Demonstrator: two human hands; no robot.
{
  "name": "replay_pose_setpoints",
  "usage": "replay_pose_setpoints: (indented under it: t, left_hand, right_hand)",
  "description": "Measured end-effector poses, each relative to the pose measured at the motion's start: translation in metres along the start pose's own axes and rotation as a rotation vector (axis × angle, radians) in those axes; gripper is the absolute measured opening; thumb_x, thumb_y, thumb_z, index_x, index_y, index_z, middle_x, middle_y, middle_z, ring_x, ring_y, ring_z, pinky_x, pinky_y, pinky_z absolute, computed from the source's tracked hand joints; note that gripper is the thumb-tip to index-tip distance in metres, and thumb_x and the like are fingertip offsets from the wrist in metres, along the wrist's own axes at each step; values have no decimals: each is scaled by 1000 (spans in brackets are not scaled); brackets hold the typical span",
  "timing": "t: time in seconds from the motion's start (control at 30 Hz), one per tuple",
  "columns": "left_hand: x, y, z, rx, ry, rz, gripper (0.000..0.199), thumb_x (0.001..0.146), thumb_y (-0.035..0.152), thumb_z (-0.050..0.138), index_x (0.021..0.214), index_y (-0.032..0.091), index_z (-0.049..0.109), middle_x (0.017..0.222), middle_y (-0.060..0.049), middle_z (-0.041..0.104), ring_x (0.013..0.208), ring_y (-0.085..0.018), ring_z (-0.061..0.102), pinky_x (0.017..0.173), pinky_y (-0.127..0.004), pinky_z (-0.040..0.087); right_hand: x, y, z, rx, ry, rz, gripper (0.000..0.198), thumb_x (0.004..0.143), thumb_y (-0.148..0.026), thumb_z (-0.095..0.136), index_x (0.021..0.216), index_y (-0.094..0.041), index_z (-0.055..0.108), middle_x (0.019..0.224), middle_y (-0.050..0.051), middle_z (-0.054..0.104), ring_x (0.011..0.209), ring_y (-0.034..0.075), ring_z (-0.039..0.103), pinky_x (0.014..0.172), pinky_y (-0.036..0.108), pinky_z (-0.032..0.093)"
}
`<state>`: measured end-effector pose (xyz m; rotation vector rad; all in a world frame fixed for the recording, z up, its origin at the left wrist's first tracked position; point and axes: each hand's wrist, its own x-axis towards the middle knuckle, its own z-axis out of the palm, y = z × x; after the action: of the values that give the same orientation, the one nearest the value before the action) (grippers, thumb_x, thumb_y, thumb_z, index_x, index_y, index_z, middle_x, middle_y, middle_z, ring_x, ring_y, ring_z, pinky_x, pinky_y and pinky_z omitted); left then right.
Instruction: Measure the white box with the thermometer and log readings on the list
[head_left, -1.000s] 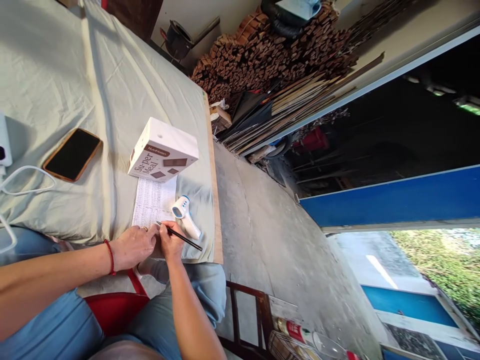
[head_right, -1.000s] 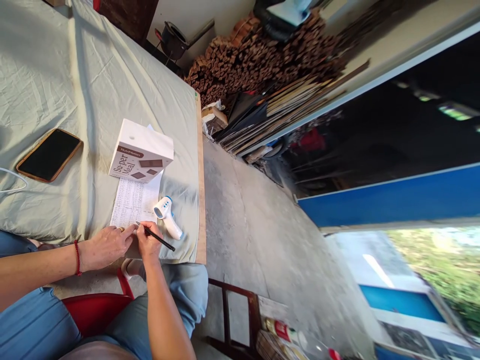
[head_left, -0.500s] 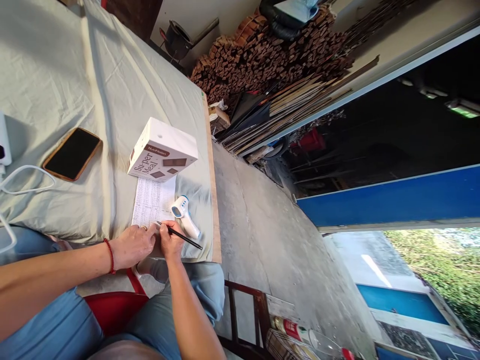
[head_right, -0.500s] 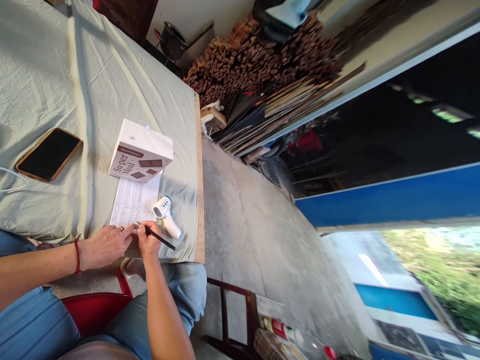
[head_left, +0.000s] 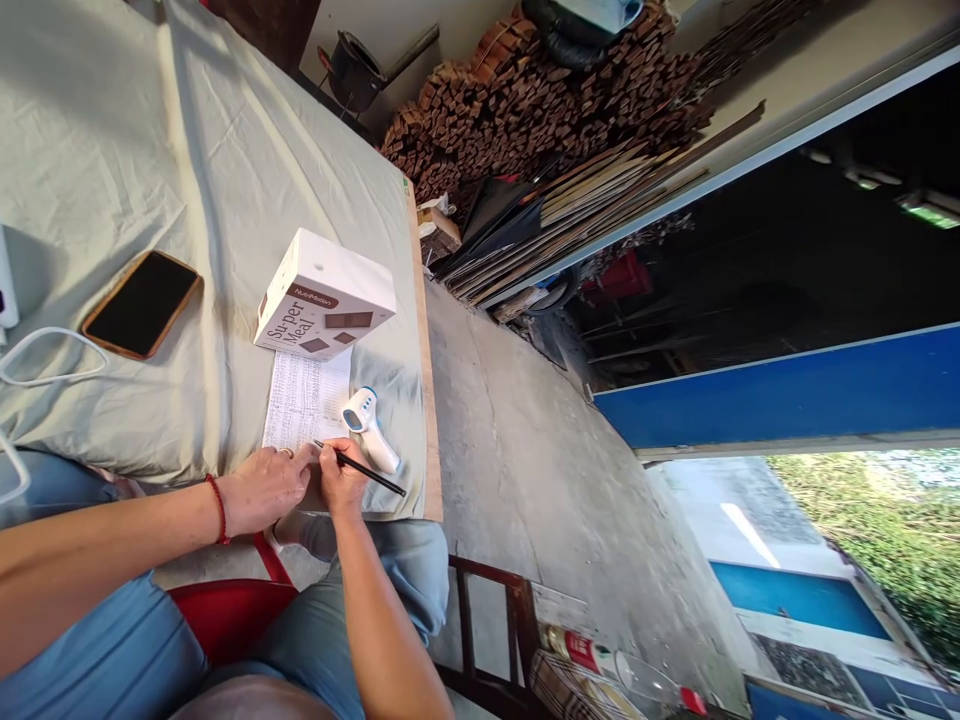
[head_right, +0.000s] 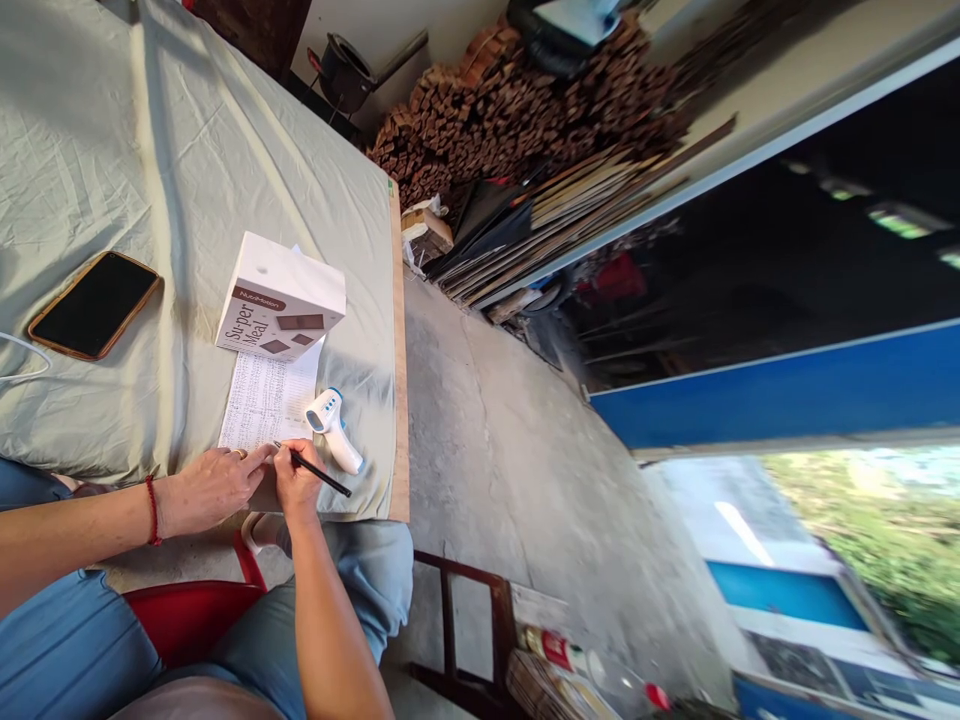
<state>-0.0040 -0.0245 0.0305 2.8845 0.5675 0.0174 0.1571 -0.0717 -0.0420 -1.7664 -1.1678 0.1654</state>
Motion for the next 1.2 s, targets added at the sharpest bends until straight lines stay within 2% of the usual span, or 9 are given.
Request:
replay_pose_setpoints:
  t: [0.57, 0.83, 1.03, 1.2]
  left_hand:
    - [1, 0, -3, 28, -34, 16, 24, 90, 8, 48, 107, 10, 64, 117, -16, 61, 80, -21, 68, 59, -32, 48]
    - [0, -1, 1, -18, 25, 7, 18, 88, 6, 52, 100, 11, 64, 108, -13, 61, 75, -17, 66, 59, -29, 46]
    - [1, -2, -1, 3, 2, 16, 19, 88, 7, 52, 102, 10, 64, 110, -13, 61, 76, -19, 67, 58, -31, 46]
    - [-1, -2, -3, -27, 7, 21, 15, 87, 6, 53, 96, 11, 65, 106, -13, 62, 75, -18, 67, 61, -29, 47]
  right_hand:
    - [0, -2, 0, -20, 22, -8, 20, 80, -35, 49, 72, -20, 59, 61, 0, 64, 57, 15, 58, 59, 29, 50]
    - [-2, 2, 1, -54, 74, 12, 22, 81, -36, 48, 72, -20, 60, 62, 1, 64, 58, 16, 59, 60, 29, 51]
    - [-2, 4, 1, -41, 57, 11, 20, 81, -35, 49, 71, -20, 58, 62, 1, 62, 58, 16, 57, 60, 29, 50]
    - [-5, 1, -1, -80, 166, -5, 25, 89, -38, 45, 84, -18, 61, 77, 6, 66, 73, 18, 62, 72, 32, 52]
